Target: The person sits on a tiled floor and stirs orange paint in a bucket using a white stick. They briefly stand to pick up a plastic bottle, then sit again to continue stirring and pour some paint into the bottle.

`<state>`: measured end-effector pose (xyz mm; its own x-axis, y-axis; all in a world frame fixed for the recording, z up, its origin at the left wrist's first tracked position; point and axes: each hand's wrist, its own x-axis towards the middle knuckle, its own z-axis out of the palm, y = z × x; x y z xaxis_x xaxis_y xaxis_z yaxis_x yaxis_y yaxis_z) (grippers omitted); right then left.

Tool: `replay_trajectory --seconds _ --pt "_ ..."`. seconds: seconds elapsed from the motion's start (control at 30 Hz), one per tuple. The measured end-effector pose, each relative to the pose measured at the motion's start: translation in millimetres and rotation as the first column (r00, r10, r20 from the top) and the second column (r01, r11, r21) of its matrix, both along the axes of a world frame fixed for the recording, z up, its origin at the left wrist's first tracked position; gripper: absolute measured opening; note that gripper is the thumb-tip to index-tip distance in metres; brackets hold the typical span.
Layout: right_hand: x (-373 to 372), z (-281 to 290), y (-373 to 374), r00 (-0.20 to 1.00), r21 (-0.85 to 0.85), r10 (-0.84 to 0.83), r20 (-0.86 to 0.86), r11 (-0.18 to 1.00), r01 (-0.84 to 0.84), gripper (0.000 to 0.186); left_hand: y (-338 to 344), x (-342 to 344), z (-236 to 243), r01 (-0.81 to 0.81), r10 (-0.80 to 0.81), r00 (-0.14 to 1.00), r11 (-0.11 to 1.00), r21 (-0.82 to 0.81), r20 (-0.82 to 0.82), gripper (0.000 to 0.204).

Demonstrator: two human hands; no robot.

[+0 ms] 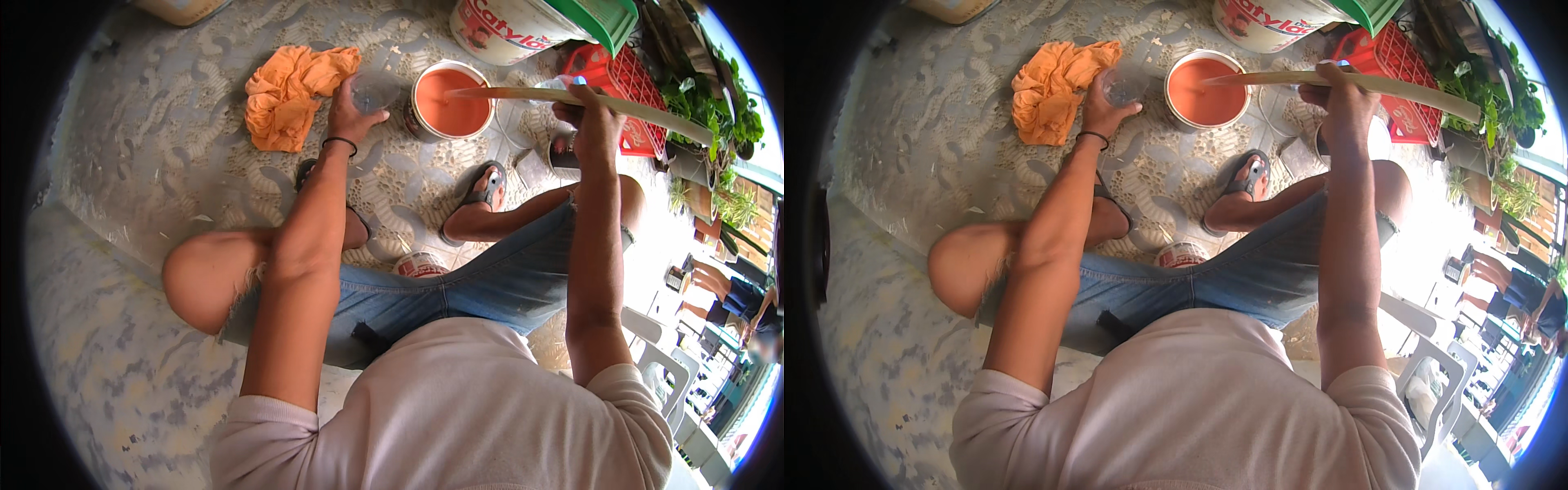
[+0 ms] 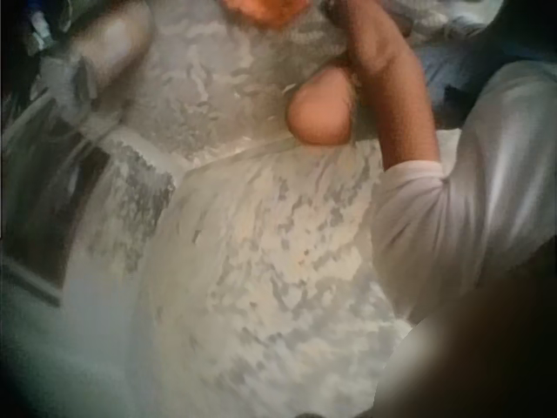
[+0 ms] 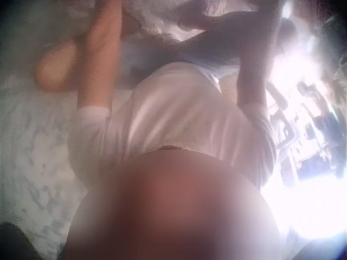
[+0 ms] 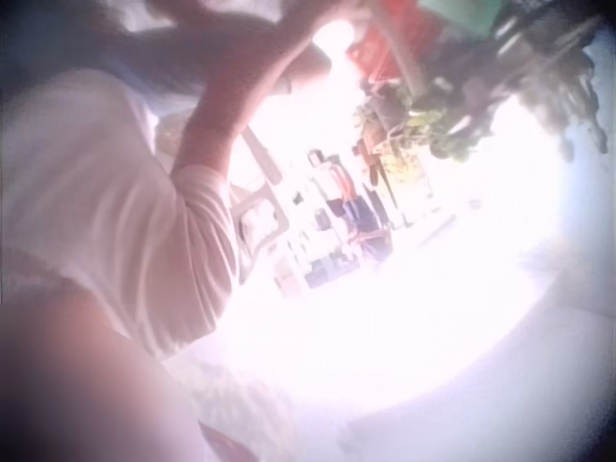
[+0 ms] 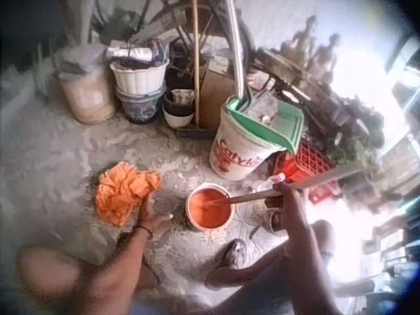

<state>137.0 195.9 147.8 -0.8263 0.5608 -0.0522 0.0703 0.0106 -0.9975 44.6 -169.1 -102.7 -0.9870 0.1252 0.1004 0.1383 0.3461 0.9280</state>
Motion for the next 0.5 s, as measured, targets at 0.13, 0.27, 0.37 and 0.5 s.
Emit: replay_trajectory --seconds 0.13,0.27,0.37,0.5 --pt "11.5 27.6 26.7 0.999 0.002 0.040 -0.005 0.999 -0.040 0.019 4.5 -4.7 46.7 0.051 -0.051 0.998 0.998 -0.027 -0.028 0.100" --pt "22.5 50.8 46.3 1.000 0.016 -0.011 -0.004 1.000 0.011 0.019 20.2 8.1 76.6 0.092 -0.099 0.994 0.980 -0.178 -0.034 0.099" --pt "32.9 56.8 68.9 0.999 -0.065 -0.034 -0.003 0.997 0.034 0.016 29.0 18.8 86.1 0.142 -0.150 0.989 0.957 -0.255 -0.013 0.098" --pt "45.9 55.7 94.3 0.999 -0.108 -0.038 0.015 0.993 0.040 0.020 44.8 25.4 95.2 0.149 -0.159 0.987 0.919 -0.366 0.005 0.097"
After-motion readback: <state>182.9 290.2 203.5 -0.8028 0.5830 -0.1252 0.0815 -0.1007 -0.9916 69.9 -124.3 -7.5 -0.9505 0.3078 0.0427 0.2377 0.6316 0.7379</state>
